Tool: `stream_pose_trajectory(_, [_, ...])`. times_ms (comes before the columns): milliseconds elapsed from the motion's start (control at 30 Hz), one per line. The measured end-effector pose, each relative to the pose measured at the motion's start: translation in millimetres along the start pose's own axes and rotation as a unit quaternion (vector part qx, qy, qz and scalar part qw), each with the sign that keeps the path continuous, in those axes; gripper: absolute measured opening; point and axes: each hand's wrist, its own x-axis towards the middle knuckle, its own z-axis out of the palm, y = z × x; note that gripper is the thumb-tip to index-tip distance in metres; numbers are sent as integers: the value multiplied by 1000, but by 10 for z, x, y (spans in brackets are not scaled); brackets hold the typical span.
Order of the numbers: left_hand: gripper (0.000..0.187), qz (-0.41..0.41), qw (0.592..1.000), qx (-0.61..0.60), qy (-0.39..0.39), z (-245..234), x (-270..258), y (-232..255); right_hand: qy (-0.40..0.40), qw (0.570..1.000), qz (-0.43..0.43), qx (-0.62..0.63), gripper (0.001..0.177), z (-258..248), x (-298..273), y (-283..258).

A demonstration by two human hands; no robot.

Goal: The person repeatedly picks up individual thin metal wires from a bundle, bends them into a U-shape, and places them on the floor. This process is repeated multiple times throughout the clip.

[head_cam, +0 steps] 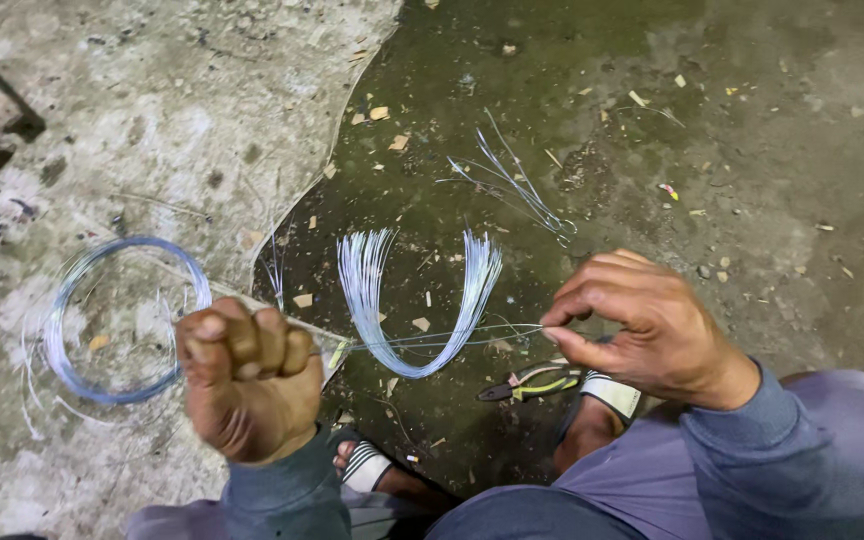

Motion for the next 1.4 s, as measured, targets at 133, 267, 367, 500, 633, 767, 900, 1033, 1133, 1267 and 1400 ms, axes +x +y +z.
stream_pose_trajectory(133, [15, 19, 1000, -3, -8, -64, 27, 89, -6, 998, 52, 46, 13, -49, -67, 39])
stream_pose_trajectory(267, [15, 18, 1000, -8, 0, -68, -34, 143, -14, 996, 69, 63, 14, -47, -114, 68])
stream_pose_trajectory(367, [14, 14, 1000, -9, -8, -55, -37, 147, -12, 993, 97, 67, 13, -35, -133, 79])
stream_pose_trajectory(500, [14, 11, 999, 3, -32, -71, -28, 166, -21, 986, 132, 98, 12, 7, -148, 106])
stream_pose_trajectory(633, [15, 9, 998, 27, -49, -155, -15, 186, -34, 976, 168, 135, 12, 15, -180, 126])
stream_pose_trajectory(767, [16, 9, 997, 42, -60, -227, 19, 144, -39, 964, 175, 198, 9, 60, -210, 175])
stream_pose_trajectory(900, [13, 21, 994, 106, 13, -159, 160, -25, -16, 958, 248, 145, 12, 203, -257, 290])
stream_pose_trajectory(1033, [36, -4, 885, 446, 135, 160, 155, -350, 41, 916, 373, 144, 14, 427, -273, 501])
stream_pose_trajectory(1133, [32, -84, 798, 587, 102, 474, 25, -578, 79, 914, 371, 141, 13, 563, -298, 615])
stream_pose_trajectory(1267, [19, 110, 677, 719, -113, 802, -159, -776, 76, 933, 309, 168, 12, 738, -319, 609])
stream_pose_trajectory(1400, [23, 34, 670, 723, -167, 837, -184, -892, 19, 920, 355, 162, 13, 829, -335, 529])
